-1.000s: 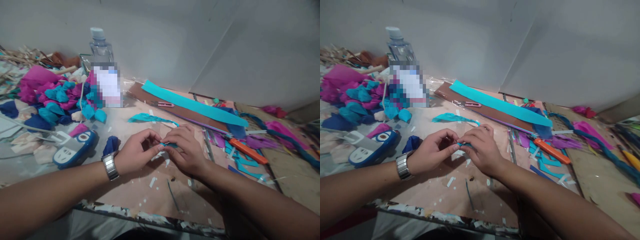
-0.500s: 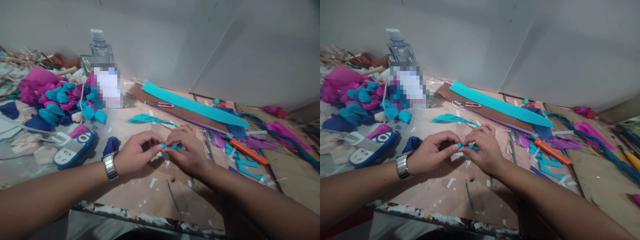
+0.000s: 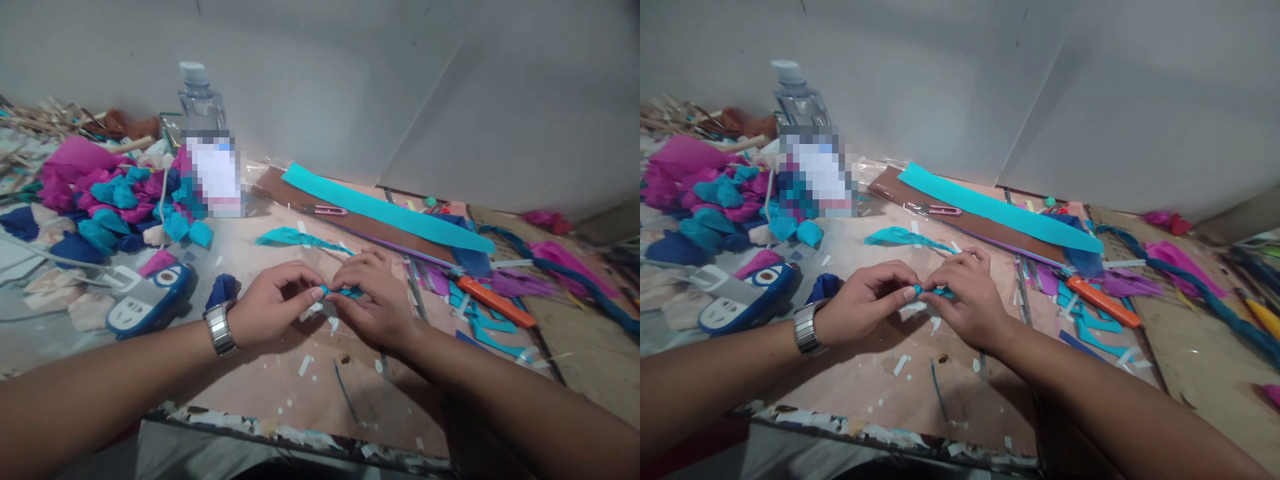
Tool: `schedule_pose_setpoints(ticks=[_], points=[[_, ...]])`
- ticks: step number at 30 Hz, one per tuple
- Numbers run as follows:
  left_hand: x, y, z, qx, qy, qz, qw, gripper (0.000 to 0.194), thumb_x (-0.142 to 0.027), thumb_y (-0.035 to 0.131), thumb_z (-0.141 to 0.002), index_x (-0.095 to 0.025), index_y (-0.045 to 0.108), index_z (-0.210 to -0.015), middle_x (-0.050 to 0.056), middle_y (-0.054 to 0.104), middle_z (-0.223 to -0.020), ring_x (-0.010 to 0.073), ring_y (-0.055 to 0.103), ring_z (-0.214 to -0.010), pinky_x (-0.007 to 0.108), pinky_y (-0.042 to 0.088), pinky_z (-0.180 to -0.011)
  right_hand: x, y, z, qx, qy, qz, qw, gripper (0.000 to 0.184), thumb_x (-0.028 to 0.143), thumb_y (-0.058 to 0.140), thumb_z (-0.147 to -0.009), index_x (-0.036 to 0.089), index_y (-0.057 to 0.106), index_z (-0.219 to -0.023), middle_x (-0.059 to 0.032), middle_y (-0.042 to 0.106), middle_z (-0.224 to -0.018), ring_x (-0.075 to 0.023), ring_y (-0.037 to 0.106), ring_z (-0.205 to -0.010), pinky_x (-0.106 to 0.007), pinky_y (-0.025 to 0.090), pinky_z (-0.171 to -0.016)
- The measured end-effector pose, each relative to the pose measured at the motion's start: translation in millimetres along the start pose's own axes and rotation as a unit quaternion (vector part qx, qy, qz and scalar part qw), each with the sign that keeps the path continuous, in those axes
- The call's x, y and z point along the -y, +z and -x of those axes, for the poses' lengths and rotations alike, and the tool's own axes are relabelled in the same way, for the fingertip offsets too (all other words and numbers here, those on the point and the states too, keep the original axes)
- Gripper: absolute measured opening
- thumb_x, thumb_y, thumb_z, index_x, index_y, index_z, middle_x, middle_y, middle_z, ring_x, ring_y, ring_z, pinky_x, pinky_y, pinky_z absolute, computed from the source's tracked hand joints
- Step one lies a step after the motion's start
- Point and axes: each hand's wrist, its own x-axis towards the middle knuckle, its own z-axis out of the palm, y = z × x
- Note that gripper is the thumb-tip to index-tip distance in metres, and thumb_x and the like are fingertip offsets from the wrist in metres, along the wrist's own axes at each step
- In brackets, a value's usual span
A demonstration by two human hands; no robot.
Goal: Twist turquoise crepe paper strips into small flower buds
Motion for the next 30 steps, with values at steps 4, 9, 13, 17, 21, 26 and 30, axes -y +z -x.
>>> schedule_pose_setpoints(ticks=[4,9,13,17,21,26,30], points=[[-0.3,-3.0,-1.7,0.001,0.033,-0.042,0.999,0.015,-0.029,0.069,-0.097,-0.018,0.078,-0.099,0.009,0.075,-0.104,0.0201,0.070,-0.097,0.033,0.056,-0.088,-0.9,1.4,0.3,-0.002,0.001,0.002,1.000,0.011,0.033,0.075,-0.095,0.026,0.066,-0.094,0.0005,0.075,-0.083,-0.0228,0.066,-0.089,-0.049,0.035,-0.101],[-2.8,-4.3,-1.1,-0.001,0.057,-0.083,0.995,0.015,-0.026,0.067,-0.098,-0.020,0.081,-0.099,0.009,0.077,-0.103,0.0203,0.071,-0.098,0.033,0.056,-0.088,-1.3,2.3,0.3,0.002,0.003,-0.002,1.000,0.011,0.033,0.075,-0.095,0.027,0.067,-0.094,0.0008,0.076,-0.084,-0.0231,0.067,-0.089,-0.049,0.036,-0.100],[-2.5,-4.7,0.6,0.008,0.074,-0.104,0.992,0.015,-0.028,0.069,-0.097,-0.021,0.080,-0.104,0.009,0.077,-0.106,0.0208,0.071,-0.101,0.034,0.055,-0.091,-2.0,3.2,0.9,-0.002,0.013,-0.008,1.000,0.013,0.035,0.076,-0.095,0.026,0.067,-0.093,0.0009,0.075,-0.083,-0.0228,0.067,-0.088,-0.048,0.036,-0.099],[-1.3,-3.3,1.3,0.014,0.056,-0.105,0.993,0.015,-0.030,0.069,-0.098,-0.019,0.078,-0.102,0.008,0.076,-0.105,0.0199,0.070,-0.098,0.033,0.054,-0.087,-3.0,4.0,1.2,-0.011,0.017,-0.012,1.000,0.016,0.038,0.077,-0.093,0.026,0.068,-0.090,0.0007,0.075,-0.082,-0.0229,0.067,-0.088,-0.048,0.038,-0.098],[-1.2,-1.5,0.4,0.013,0.042,-0.101,0.994,0.017,-0.030,0.061,-0.102,-0.018,0.074,-0.105,0.008,0.073,-0.103,0.0191,0.068,-0.094,0.032,0.053,-0.085,-1.6,3.0,0.0,-0.017,0.018,-0.020,0.999,0.015,0.039,0.076,-0.093,0.026,0.068,-0.091,-0.0003,0.075,-0.082,-0.0232,0.068,-0.087,-0.047,0.041,-0.096],[-0.2,-2.2,-0.4,0.004,0.053,-0.083,0.995,0.016,-0.028,0.058,-0.103,-0.019,0.072,-0.106,0.007,0.072,-0.105,0.0195,0.067,-0.099,0.033,0.052,-0.091,1.3,1.9,-1.0,-0.014,0.024,-0.022,0.999,0.004,0.029,0.072,-0.094,0.026,0.069,-0.094,-0.0008,0.075,-0.085,-0.0225,0.067,-0.086,-0.048,0.041,-0.096],[0.1,-1.5,0.3,0.000,0.035,-0.070,0.997,0.016,-0.027,0.059,-0.103,-0.018,0.071,-0.106,0.007,0.071,-0.104,0.0190,0.066,-0.098,0.033,0.052,-0.091,2.3,2.7,-1.2,-0.012,0.029,-0.026,0.999,0.006,0.025,0.073,-0.093,0.025,0.067,-0.093,-0.0004,0.074,-0.084,-0.0219,0.067,-0.085,-0.049,0.040,-0.096]])
